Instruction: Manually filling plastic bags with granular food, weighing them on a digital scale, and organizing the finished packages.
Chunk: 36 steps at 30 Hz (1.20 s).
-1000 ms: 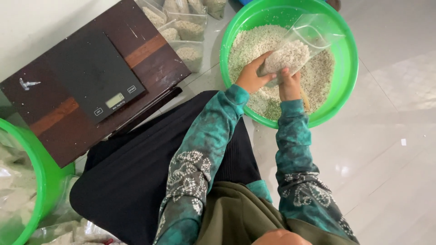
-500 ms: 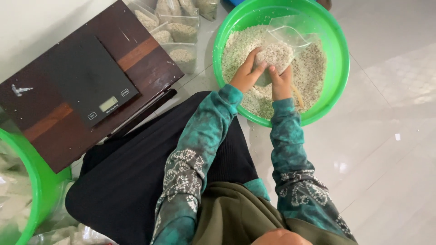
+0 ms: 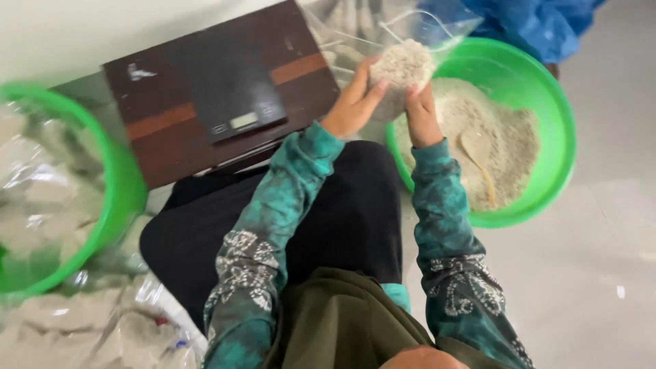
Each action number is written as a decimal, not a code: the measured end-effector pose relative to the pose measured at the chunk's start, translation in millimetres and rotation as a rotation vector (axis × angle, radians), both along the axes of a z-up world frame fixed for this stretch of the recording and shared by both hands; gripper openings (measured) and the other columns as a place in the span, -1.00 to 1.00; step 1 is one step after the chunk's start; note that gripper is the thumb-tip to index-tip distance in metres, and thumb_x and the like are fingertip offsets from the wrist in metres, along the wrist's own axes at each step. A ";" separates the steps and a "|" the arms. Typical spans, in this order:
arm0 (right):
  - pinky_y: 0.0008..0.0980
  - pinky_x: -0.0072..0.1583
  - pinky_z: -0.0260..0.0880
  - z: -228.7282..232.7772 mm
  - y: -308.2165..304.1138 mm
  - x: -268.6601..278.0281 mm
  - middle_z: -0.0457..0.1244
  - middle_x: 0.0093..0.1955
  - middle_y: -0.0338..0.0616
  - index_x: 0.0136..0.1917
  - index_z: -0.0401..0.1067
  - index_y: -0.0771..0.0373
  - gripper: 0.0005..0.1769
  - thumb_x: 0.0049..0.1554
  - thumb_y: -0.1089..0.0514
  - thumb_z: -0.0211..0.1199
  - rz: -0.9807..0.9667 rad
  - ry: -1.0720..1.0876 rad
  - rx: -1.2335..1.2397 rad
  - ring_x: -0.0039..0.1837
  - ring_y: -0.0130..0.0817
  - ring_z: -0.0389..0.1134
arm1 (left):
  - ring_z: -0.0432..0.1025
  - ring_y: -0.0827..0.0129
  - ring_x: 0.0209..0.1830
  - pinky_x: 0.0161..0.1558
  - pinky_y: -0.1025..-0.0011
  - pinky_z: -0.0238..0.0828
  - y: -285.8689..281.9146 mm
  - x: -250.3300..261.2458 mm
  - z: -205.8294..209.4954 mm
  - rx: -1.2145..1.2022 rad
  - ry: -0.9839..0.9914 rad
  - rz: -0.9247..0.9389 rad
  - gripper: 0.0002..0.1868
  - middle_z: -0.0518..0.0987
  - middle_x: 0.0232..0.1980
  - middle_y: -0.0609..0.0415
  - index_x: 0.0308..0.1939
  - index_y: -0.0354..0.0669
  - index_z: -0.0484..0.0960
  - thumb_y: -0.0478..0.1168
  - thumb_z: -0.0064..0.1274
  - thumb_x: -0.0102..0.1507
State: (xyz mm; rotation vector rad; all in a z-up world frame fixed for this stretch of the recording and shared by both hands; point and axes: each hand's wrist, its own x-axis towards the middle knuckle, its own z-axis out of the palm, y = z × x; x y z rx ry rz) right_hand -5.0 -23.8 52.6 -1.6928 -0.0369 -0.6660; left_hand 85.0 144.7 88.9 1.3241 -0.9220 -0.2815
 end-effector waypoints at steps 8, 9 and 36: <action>-0.29 0.46 0.03 13.6 136.0 118.4 0.05 0.48 0.02 0.52 -0.04 0.33 -0.45 0.37 0.09 -0.03 0.367 -0.041 0.047 0.45 -0.21 0.08 | 0.21 0.18 0.38 0.38 0.32 0.12 157.0 54.0 21.9 0.016 -0.079 0.286 -0.51 0.25 0.40 -0.17 0.40 -0.19 0.05 -0.15 -0.19 0.45; -0.28 0.46 0.04 15.2 150.9 130.0 0.04 0.47 0.02 0.51 -0.06 0.32 -0.45 0.37 0.08 -0.02 0.438 -0.074 0.050 0.43 -0.22 0.08 | 0.20 0.17 0.41 0.40 0.31 0.12 172.0 59.9 20.3 0.000 -0.068 0.295 -0.52 0.23 0.43 -0.17 0.41 -0.17 0.05 -0.16 -0.20 0.47; -0.09 0.48 0.02 16.7 200.5 194.4 0.11 0.42 0.08 0.48 0.06 0.26 -0.22 0.14 -0.02 0.34 0.573 -0.014 0.131 0.45 -0.05 0.11 | 0.11 0.12 0.51 0.52 0.22 -0.02 221.0 116.3 -12.2 -0.118 -0.054 0.465 -0.43 0.20 0.47 -0.12 0.43 -0.21 0.12 -0.15 -0.06 0.40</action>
